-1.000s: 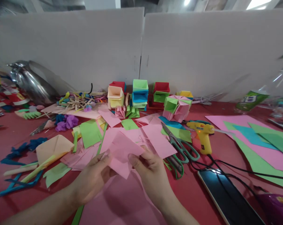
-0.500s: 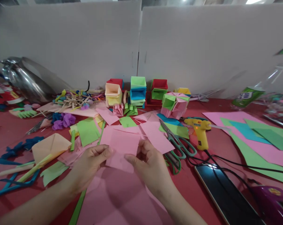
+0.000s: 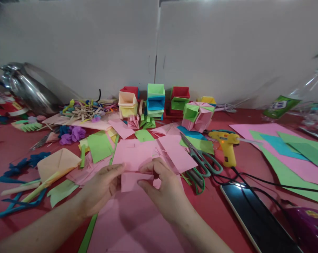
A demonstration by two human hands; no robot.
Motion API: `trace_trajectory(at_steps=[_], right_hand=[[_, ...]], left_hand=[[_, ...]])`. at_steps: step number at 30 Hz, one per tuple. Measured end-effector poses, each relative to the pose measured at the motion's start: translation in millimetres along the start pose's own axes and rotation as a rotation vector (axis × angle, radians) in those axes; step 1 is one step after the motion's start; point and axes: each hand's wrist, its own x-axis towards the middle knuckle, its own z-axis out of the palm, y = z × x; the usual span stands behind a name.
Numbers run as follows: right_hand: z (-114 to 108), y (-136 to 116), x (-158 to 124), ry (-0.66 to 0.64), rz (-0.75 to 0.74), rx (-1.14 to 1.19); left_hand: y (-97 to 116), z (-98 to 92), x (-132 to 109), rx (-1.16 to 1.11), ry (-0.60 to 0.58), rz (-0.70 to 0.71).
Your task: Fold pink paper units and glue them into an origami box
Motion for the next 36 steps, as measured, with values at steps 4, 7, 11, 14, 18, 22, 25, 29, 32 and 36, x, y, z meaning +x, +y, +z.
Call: trace_trajectory(at_steps=[4, 7, 11, 14, 18, 22, 25, 29, 32, 36], right_hand=[[2.8, -0.7, 2.2, -0.012, 0.152, 0.111], [2.9, -1.5, 3.1, -0.002, 0.24, 0.17], [1.5, -1.2, 2.5, 0.013, 0.267, 0.194], [0.2, 0.0, 2.1, 0.017, 0.276, 0.178], [0.0, 0.6, 2.2, 0.034, 0.258, 0.133], [1.4, 0.0, 1.6, 0.051, 0.265, 0.144], [2.7, -0.2, 1.1, 0.057, 0.28, 0.129], [4.1, 0.0, 0.7, 0.065, 0.281, 0.116], [5.0, 0.7, 0.5, 0.063, 0.287, 0.116], [5.5, 1.5, 1.1, 0.09, 0.278, 0.1]], left_hand=[[-1.6, -1.5, -1.6, 0.056, -0.037, -0.034], [-0.7, -2.7, -3.1, 0.09, -0.073, -0.048], [1.1, -3.9, -3.2, 0.262, -0.136, -0.022], [-0.7, -4.8, -1.8, 0.355, -0.143, -0.016], [-5.4, -5.7, -0.8, 0.391, -0.141, 0.0], [-7.1, -4.7, -0.6, 0.412, -0.113, -0.006], [-6.9, -3.7, -0.3, 0.399, -0.101, -0.017], [-7.6, -3.2, -1.0, 0.383, -0.06, -0.016], [-9.0, -2.7, -1.7, 0.38, -0.045, -0.015], [-10.4, -2.5, -1.1, 0.432, -0.026, -0.03]])
